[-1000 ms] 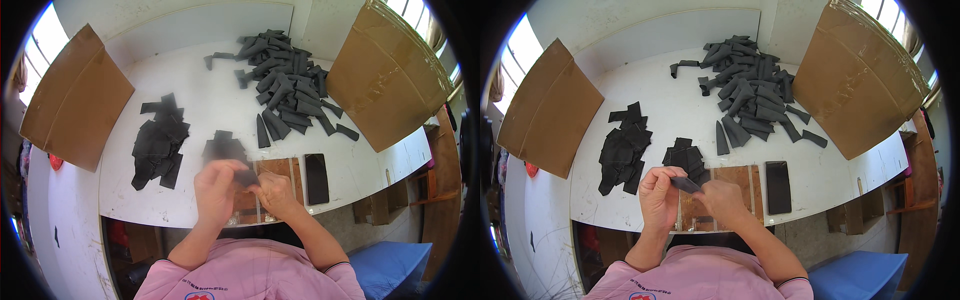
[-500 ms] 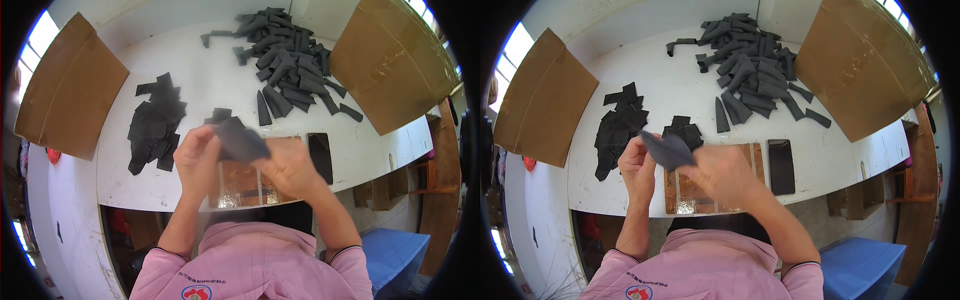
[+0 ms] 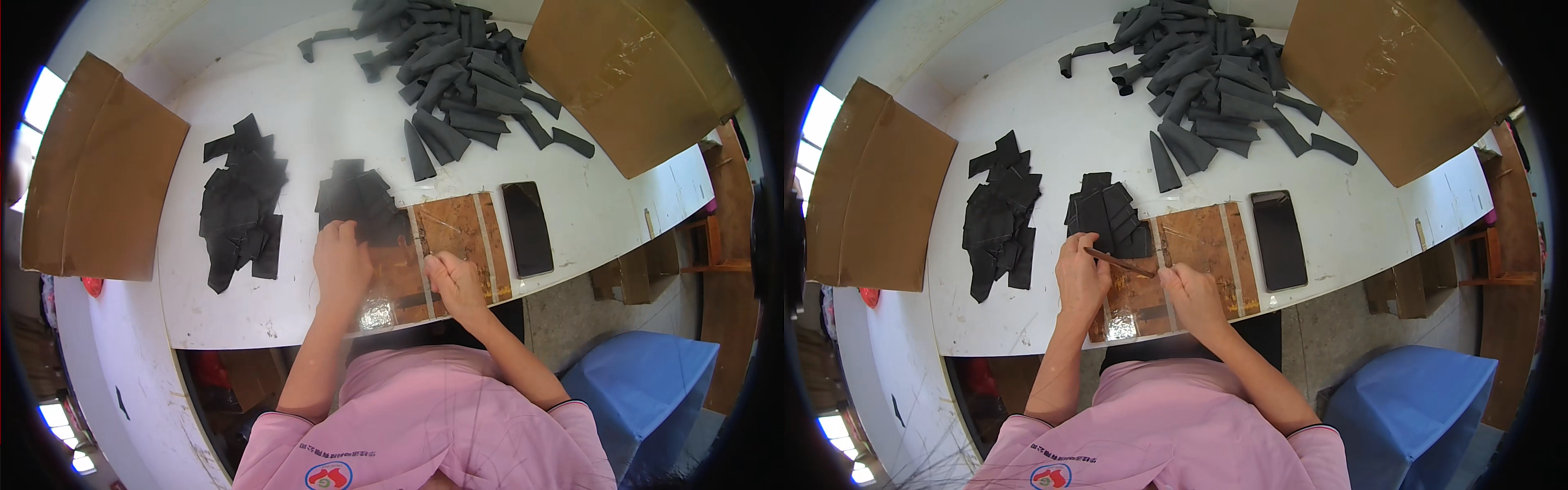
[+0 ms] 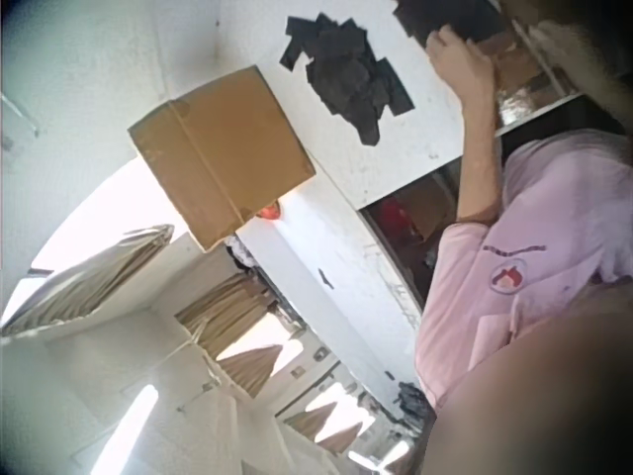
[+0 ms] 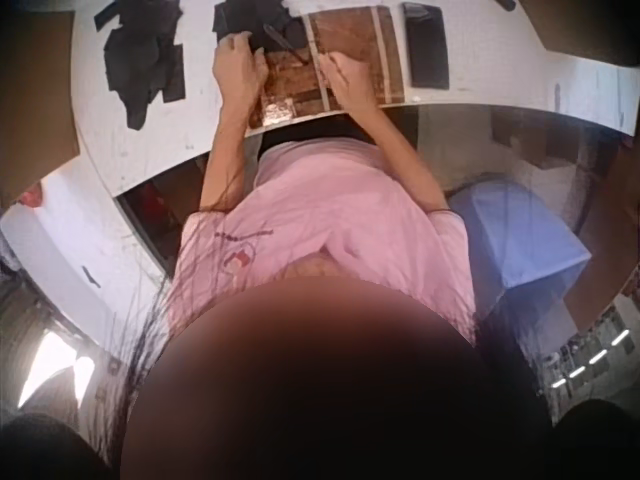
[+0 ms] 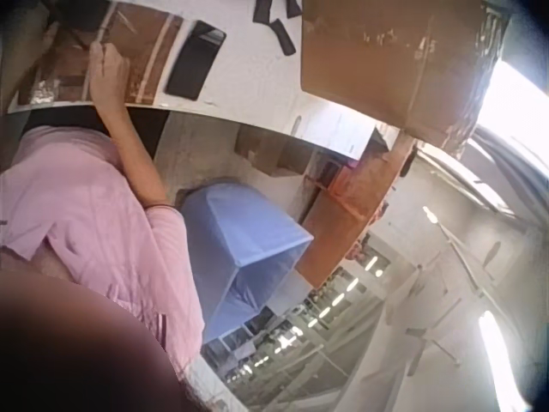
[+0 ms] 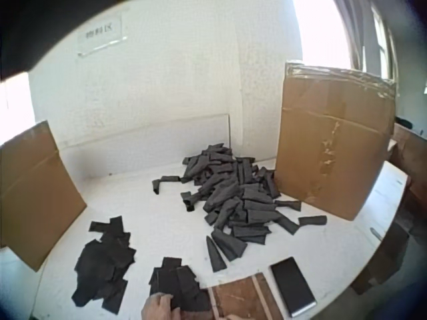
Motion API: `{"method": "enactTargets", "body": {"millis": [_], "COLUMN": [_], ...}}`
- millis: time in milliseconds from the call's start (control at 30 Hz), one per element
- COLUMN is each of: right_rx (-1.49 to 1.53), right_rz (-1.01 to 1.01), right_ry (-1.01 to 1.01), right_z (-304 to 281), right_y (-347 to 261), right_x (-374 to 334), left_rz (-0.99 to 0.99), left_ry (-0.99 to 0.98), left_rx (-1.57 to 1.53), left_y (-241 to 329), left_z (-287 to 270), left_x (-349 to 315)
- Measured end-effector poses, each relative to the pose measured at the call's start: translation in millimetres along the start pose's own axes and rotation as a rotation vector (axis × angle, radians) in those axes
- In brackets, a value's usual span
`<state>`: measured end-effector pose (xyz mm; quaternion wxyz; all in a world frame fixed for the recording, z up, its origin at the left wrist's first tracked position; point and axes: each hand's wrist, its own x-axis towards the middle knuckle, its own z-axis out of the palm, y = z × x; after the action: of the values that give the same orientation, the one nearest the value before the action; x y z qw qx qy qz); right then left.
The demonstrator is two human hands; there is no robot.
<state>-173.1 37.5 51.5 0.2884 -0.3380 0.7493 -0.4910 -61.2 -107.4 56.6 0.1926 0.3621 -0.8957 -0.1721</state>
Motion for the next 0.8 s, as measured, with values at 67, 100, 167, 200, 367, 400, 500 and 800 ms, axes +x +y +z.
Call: {"method": "enactTargets", "body": {"millis": [67, 100, 167, 200, 367, 400, 500, 800], "right_rx": [-0.057, -0.123, -0.149, -0.177, -0.245, -0.261, -0.249, -0.284], "right_rz": [-0.073, -0.151, -0.193, -0.242, -0.378, -0.383, -0.404, -0.384], "right_ry": [0.023, 0.043, 0.074, 0.100, 0.163, 0.161, 0.165, 0.139], "right_z": [6.0, 7.1, 9.3, 10.9, 13.8, 13.8, 14.2, 13.5], "right_y": [1.6, 2.1, 8.5, 11.4, 16.0, 16.1, 15.0, 14.3], "right_x": [-1.8, -2.7, -2.1, -1.3, -1.8, -1.6, -2.1, -3.4], "left_rz": [0.035, 0.050, 0.068, 0.070, 0.093, 0.077, 0.075, -0.369], "left_ry": [-0.008, 0.005, 0.013, 0.015, 0.008, -0.017, 0.010, 0.067], "left_rx": [0.070, 0.101, 0.132, 0.146, 0.201, 0.204, 0.170, -0.811], "left_y": [-1.4, 0.3, 3.7, 4.6, 1.1, -0.6, -5.4, -9.1], "left_z": [1.4, 1.5, 1.9, 1.7, 5.1, 5.2, 5.3, -19.6], "left_x": [1.1, 1.4, 1.8, 2.0, 5.0, 5.8, 7.8, -6.0]}}
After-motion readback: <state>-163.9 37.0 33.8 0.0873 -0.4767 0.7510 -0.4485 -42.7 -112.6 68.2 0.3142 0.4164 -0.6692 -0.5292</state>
